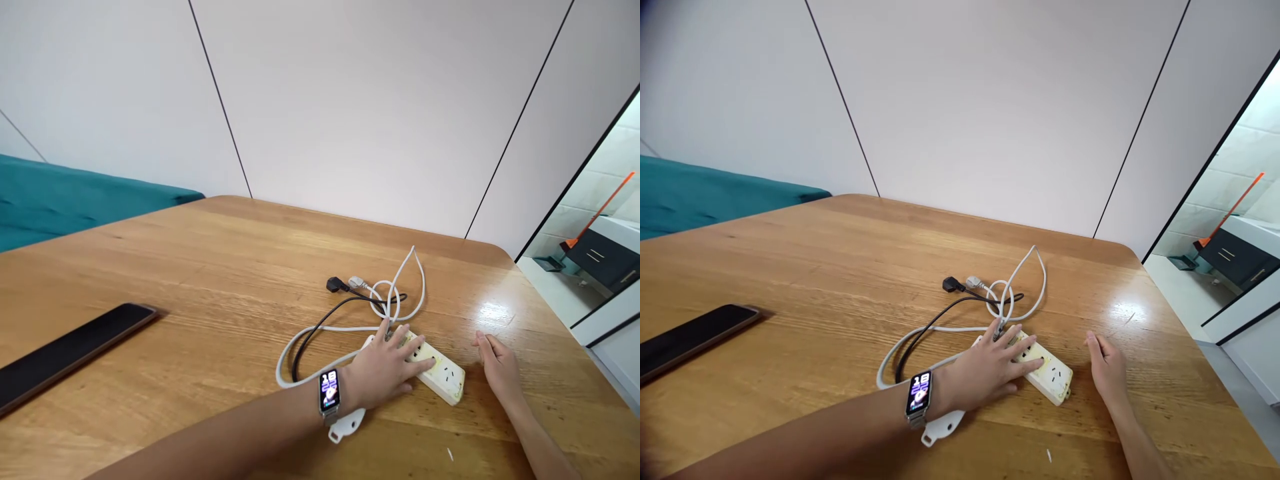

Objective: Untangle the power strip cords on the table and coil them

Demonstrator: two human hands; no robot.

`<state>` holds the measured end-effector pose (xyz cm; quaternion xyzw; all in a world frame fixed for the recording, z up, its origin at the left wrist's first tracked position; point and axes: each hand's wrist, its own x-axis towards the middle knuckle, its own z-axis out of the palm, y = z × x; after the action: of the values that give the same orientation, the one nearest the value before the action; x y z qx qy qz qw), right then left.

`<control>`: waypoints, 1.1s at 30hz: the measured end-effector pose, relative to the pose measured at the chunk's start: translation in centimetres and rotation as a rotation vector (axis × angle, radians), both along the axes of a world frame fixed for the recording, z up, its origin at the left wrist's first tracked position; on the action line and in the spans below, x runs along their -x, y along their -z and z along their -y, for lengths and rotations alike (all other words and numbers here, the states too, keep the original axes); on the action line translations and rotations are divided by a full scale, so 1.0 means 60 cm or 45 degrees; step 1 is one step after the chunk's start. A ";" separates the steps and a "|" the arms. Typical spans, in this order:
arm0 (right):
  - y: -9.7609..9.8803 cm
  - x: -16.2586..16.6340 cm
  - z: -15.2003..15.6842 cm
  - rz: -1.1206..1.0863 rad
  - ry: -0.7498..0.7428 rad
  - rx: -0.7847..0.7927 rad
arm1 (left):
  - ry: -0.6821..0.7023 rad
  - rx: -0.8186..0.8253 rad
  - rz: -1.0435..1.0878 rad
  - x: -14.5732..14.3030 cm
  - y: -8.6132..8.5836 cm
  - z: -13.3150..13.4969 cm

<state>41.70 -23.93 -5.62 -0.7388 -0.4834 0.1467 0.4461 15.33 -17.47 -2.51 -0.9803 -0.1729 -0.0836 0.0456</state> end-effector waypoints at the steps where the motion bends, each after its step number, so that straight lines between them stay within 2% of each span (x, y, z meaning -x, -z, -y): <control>1: 0.000 0.002 0.000 -0.035 -0.011 0.008 | -0.013 -0.011 0.001 0.004 -0.001 -0.014; 5: 0.003 0.012 -0.004 -0.095 -0.087 0.039 | -0.108 -0.015 -0.078 0.046 0.001 -0.098; 10: 0.012 0.011 -0.014 -0.129 -0.046 0.025 | -0.479 0.026 -0.125 0.166 -0.022 -0.242; 12: 0.014 0.010 -0.018 -0.125 -0.038 0.004 | -0.759 -0.034 -0.170 0.220 -0.039 -0.284; 14: 0.016 0.010 -0.022 -0.116 -0.047 -0.018 | -1.078 -0.181 -0.159 0.258 -0.050 -0.303; 16: 0.019 0.009 -0.026 -0.104 -0.055 -0.037 | -1.270 -0.287 -0.060 0.266 -0.051 -0.296; 18: 0.022 0.007 -0.028 -0.091 -0.065 -0.042 | -1.319 -0.245 0.089 0.244 -0.039 -0.267; 20: 0.024 0.006 -0.029 -0.081 -0.079 -0.043 | -1.302 0.001 0.219 0.202 -0.021 -0.227; 23: 0.021 0.003 -0.030 -0.023 -0.096 -0.051 | -1.169 0.508 0.348 0.132 -0.001 -0.168; 26: 0.018 -0.002 -0.034 0.074 -0.172 -0.017 | -1.115 0.797 0.380 0.083 0.002 -0.123; 29: 0.020 -0.009 -0.042 0.104 -0.261 0.025 | -1.130 0.841 0.346 0.058 -0.005 -0.088; 33: 0.026 -0.018 -0.051 0.045 -0.302 0.012 | -0.947 0.802 0.304 0.045 -0.006 -0.053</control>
<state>42.79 -20.88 -7.18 -0.6809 -0.5746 0.1876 0.4134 12.62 -14.29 -2.13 -0.8020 -0.5316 -0.1169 -0.2461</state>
